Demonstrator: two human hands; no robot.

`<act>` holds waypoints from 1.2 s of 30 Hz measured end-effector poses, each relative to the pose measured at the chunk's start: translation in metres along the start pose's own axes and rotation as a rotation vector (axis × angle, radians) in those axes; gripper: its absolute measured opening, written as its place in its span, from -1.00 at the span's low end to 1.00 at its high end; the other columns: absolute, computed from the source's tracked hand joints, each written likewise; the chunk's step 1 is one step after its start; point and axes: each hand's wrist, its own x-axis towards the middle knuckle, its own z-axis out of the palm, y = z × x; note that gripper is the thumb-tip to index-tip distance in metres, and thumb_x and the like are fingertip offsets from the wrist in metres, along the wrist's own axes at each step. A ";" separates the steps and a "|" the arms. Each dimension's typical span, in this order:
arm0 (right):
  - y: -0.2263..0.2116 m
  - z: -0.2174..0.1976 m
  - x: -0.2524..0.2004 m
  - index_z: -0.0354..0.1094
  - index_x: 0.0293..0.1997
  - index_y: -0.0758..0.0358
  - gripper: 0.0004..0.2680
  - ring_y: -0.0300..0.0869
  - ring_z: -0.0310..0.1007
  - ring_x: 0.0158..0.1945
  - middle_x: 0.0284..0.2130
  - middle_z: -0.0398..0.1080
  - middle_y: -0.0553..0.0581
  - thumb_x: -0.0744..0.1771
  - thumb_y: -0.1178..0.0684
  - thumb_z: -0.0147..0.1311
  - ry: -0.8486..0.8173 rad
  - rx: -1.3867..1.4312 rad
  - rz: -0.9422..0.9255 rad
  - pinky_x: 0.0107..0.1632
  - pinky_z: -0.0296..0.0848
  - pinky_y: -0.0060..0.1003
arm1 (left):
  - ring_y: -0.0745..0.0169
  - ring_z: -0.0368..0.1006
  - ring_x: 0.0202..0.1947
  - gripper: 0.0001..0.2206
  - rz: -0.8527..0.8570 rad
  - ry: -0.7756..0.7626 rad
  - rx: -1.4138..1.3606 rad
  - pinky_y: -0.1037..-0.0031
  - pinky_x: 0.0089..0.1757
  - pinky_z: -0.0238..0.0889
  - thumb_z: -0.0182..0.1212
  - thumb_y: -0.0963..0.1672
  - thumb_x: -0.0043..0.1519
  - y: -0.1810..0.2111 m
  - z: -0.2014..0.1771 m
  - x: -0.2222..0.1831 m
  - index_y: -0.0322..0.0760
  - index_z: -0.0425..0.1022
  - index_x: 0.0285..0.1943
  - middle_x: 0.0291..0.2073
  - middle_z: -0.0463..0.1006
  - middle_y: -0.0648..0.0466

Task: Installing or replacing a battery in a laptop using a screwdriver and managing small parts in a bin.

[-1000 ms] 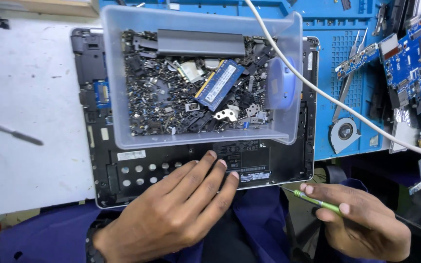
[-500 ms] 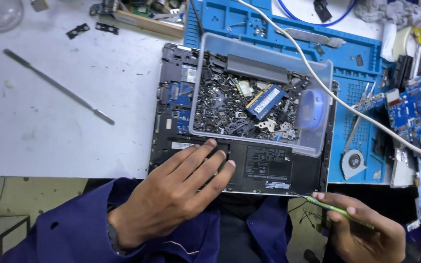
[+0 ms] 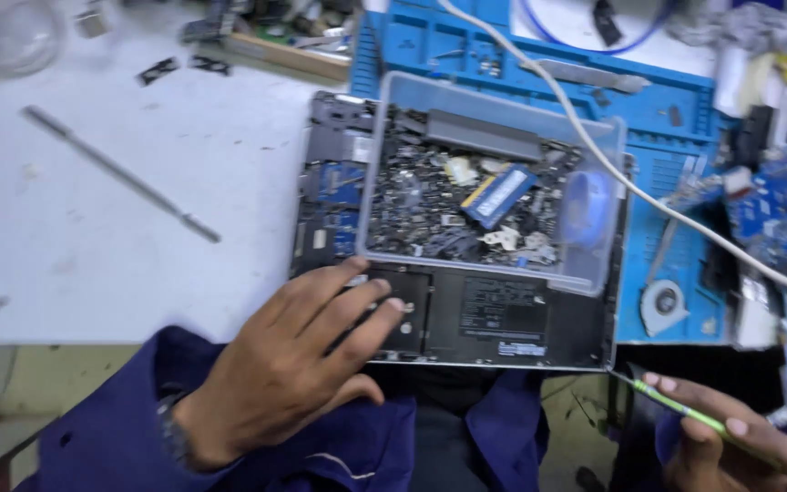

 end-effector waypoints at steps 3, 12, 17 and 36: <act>0.019 -0.001 -0.003 -0.08 0.13 0.43 -0.80 0.05 0.55 -0.13 -0.18 0.44 0.49 0.50 0.25 -0.05 0.163 0.007 -0.088 0.01 0.46 -0.25 | -0.23 0.34 0.28 -0.27 0.016 0.024 0.055 0.07 0.14 0.33 0.45 0.17 0.11 -0.011 0.004 -0.003 -0.26 0.33 0.33 0.18 0.43 -0.10; 0.063 0.012 -0.004 0.06 -0.05 0.39 -0.80 0.21 0.56 -0.33 -0.44 0.30 0.46 0.38 0.31 0.11 0.392 0.181 -0.320 -0.23 0.72 -0.01 | -0.14 0.43 0.27 -0.37 -0.021 -0.008 0.246 0.15 0.10 0.38 0.23 0.19 0.14 -0.004 0.014 -0.017 -0.08 0.37 0.33 0.21 0.50 -0.03; 0.069 0.017 -0.002 0.07 -0.06 0.37 -0.81 0.18 0.58 -0.35 -0.44 0.36 0.46 0.39 0.31 0.10 0.336 0.191 -0.300 -0.24 0.72 -0.06 | -0.11 0.51 0.12 -0.74 0.113 0.051 0.209 0.14 0.11 0.38 0.06 -0.16 0.37 0.003 0.017 -0.004 -0.22 0.50 0.22 0.10 0.57 -0.09; 0.074 0.020 0.002 0.11 -0.04 0.43 -0.83 0.20 0.61 -0.32 -0.39 0.39 0.50 0.38 0.31 0.10 0.209 0.109 -0.325 -0.21 0.75 -0.07 | 0.00 0.61 -0.11 -0.90 0.154 0.072 0.119 0.22 -0.07 0.49 0.25 -0.22 0.29 -0.005 0.020 -0.002 -0.28 0.62 -0.07 -0.17 0.65 -0.04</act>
